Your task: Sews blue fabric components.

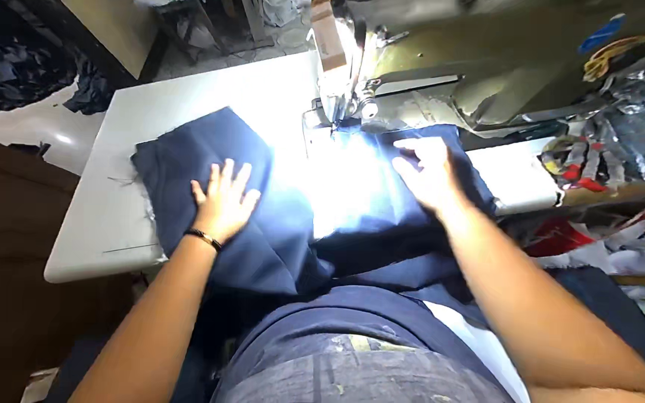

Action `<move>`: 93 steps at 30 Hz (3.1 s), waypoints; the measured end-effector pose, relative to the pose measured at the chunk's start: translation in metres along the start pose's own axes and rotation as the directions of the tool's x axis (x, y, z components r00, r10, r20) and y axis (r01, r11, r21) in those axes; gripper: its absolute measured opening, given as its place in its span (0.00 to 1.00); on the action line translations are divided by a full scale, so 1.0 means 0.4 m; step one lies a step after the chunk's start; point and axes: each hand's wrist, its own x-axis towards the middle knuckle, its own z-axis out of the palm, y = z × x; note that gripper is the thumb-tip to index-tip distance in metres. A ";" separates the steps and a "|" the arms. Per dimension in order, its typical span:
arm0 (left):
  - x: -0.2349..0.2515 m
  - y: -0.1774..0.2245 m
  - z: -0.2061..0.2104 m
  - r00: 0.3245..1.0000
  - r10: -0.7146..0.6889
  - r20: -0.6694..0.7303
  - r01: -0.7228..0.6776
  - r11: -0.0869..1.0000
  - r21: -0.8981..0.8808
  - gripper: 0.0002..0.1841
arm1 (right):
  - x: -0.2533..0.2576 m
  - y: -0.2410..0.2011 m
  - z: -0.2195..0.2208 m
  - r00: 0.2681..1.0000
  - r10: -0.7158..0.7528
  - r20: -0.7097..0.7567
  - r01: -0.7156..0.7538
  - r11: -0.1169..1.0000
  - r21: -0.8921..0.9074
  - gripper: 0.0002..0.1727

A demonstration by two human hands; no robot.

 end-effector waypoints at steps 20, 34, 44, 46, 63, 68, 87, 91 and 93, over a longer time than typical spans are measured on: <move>0.124 0.173 -0.108 0.939 0.343 0.033 -0.327 0.918 -0.225 0.21 | -0.011 -0.162 0.039 0.960 -0.219 0.173 0.149 0.926 0.348 0.46; 0.210 0.239 -0.043 0.994 0.106 -0.036 -0.106 0.994 0.013 0.22 | -0.241 -0.165 0.058 0.555 -0.111 0.824 -0.101 0.975 0.199 0.19; 0.102 0.287 -0.072 0.898 0.299 -0.322 -0.402 0.855 -0.327 0.14 | -0.103 -0.173 -0.067 0.976 -0.082 0.203 -0.012 0.906 0.422 0.09; 0.081 0.288 -0.107 0.863 0.314 -0.395 -0.456 0.820 -0.345 0.12 | -0.062 -0.191 -0.008 0.997 0.001 0.082 -0.053 0.773 0.633 0.11; 0.040 0.301 -0.137 0.929 0.255 -0.269 -0.370 0.674 -0.639 0.09 | -0.109 -0.282 0.055 0.931 0.193 0.309 -0.353 0.271 0.895 0.09; 0.035 0.306 -0.131 0.930 0.272 -0.246 -0.351 0.466 -0.812 0.03 | -0.117 -0.282 0.050 0.925 0.191 0.328 -0.369 0.243 0.897 0.10; -0.006 0.314 -0.095 0.940 0.214 -0.267 -0.327 0.332 -0.885 0.06 | -0.135 -0.257 0.074 0.984 0.066 0.167 -0.179 0.393 0.902 0.05; -0.014 0.325 -0.098 0.934 0.176 -0.310 -0.356 0.397 -0.846 0.06 | -0.129 -0.239 0.076 0.994 -0.014 0.104 -0.089 0.407 0.909 0.04; -0.016 0.322 -0.109 0.939 0.208 -0.274 -0.336 0.392 -0.856 0.03 | -0.129 -0.230 0.073 0.990 -0.021 0.138 -0.119 0.386 0.915 0.05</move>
